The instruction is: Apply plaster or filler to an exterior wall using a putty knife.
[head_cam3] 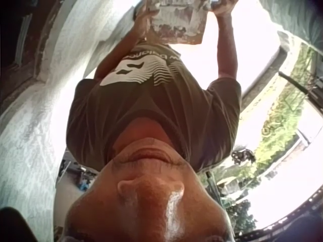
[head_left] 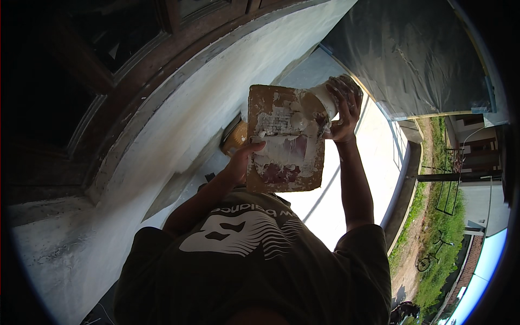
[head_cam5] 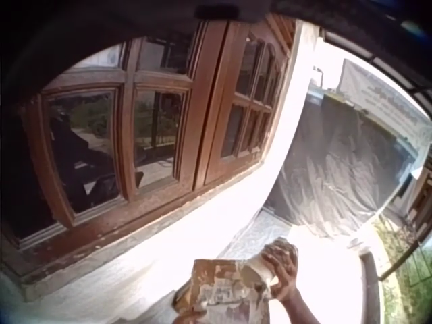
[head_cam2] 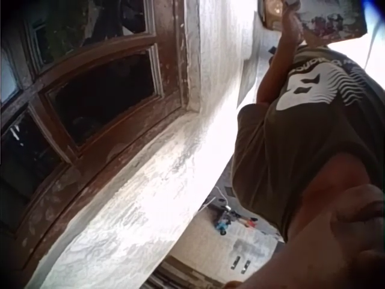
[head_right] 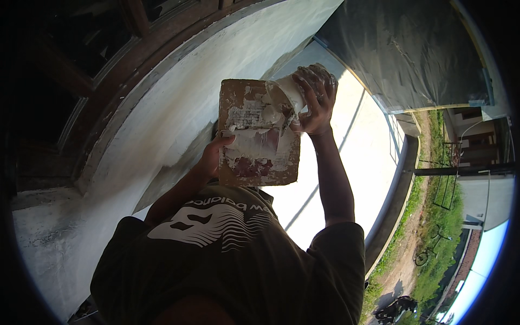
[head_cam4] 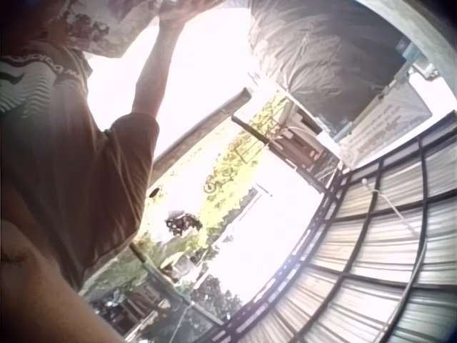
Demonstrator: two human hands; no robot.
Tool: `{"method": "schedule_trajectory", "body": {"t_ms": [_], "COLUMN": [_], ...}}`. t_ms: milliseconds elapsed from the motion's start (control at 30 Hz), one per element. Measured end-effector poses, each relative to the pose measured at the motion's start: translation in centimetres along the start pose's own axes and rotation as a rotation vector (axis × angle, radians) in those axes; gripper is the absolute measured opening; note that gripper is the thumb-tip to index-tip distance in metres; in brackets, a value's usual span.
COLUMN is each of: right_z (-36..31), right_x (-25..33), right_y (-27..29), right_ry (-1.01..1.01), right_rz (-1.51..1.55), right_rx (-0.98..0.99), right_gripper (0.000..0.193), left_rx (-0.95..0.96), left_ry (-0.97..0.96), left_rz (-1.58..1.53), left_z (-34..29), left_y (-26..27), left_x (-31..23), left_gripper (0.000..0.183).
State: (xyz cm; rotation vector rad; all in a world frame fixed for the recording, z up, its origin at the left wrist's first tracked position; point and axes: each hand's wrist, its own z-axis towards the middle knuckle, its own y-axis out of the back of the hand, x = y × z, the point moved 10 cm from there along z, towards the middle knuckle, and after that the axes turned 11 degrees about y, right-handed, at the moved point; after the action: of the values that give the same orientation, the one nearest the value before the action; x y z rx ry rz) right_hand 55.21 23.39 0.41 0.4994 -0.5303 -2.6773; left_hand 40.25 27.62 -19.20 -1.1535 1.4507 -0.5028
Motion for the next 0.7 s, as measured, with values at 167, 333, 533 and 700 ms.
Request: {"method": "schedule_trajectory", "body": {"t_ms": [167, 333, 533, 700], "right_z": [-0.14, -0.35, -0.27, -0.21], "right_x": [-0.47, -0.59, 0.16, 0.13], "right_y": [0.10, 0.09, -0.13, -0.27], "right_ry": [-0.035, -0.053, 0.011, 0.003], "right_rz": [-0.011, -0.004, -0.038, -0.017], "right_rx": [-0.004, 0.007, 0.032, 0.062], "right_gripper": [0.072, 0.073, 0.073, 0.075], "left_rx": [-0.007, 0.019, 0.010, -0.010], "left_ry": [0.009, 0.031, 0.015, 0.013], "left_rz": [-0.035, -0.076, -0.087, -0.076], "left_z": [-0.09, 0.04, 0.38, 0.22], "left_y": [-0.34, -0.32, -0.05, 0.13], "left_x": [0.10, 0.50, 0.47, 0.24], "left_gripper": [0.042, 0.043, 0.042, 0.042]}}
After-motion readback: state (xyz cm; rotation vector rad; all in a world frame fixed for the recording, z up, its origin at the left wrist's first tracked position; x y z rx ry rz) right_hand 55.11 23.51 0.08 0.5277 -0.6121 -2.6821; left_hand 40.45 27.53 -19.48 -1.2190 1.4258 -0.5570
